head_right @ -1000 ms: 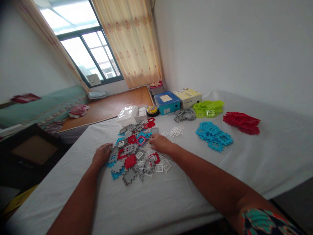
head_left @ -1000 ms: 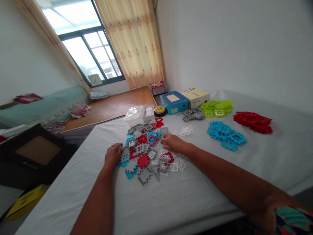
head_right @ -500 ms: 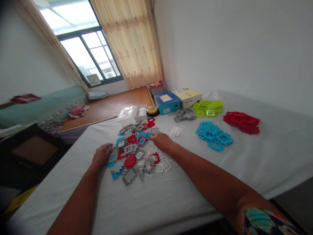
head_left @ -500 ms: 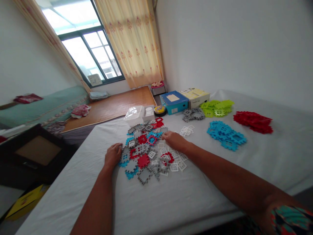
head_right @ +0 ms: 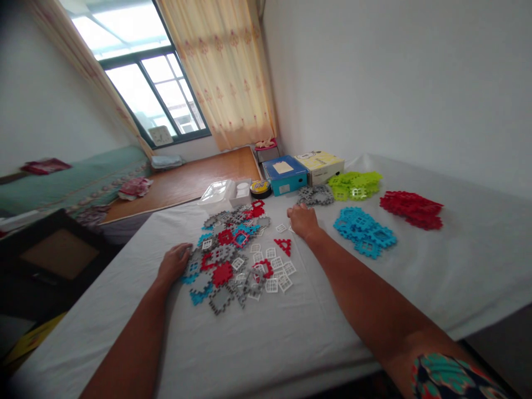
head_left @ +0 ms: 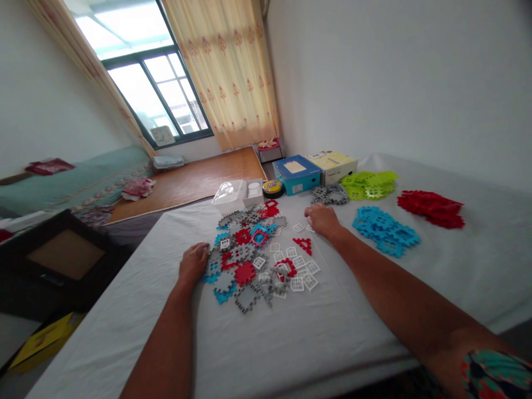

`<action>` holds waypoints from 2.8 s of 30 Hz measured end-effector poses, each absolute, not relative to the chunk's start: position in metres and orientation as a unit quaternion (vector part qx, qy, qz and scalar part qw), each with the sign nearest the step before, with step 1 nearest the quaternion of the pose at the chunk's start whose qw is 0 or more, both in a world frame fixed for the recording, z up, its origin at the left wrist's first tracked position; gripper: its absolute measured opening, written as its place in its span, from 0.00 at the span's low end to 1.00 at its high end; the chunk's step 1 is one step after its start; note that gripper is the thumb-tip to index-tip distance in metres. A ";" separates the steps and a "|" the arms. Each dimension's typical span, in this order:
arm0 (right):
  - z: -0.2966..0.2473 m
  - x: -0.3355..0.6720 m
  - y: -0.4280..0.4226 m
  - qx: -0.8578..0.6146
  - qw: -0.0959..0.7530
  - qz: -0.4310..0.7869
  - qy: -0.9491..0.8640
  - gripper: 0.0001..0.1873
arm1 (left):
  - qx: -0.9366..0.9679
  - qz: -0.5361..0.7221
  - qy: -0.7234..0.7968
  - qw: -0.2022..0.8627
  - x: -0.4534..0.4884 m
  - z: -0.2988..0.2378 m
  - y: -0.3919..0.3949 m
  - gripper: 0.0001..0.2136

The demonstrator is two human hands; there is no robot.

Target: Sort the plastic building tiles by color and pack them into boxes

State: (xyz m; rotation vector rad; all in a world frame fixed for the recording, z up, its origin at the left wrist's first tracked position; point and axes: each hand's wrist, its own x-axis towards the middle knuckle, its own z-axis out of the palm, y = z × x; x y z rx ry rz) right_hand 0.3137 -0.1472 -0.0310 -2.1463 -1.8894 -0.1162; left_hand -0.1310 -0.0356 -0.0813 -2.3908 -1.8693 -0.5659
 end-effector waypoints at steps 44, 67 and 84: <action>-0.043 0.255 -0.151 -0.515 0.135 0.149 -0.833 0.17 | -0.778 -0.180 -0.600 0.037 -0.134 -0.086 -0.032 0.17; -0.035 0.254 -0.154 -0.571 0.080 0.198 -0.792 0.23 | -0.778 -0.161 -0.606 0.034 -0.132 -0.082 -0.034 0.19; -0.033 0.276 -0.150 -0.513 0.068 0.181 -0.836 0.15 | -0.777 -0.171 -0.604 0.039 -0.132 -0.083 -0.034 0.18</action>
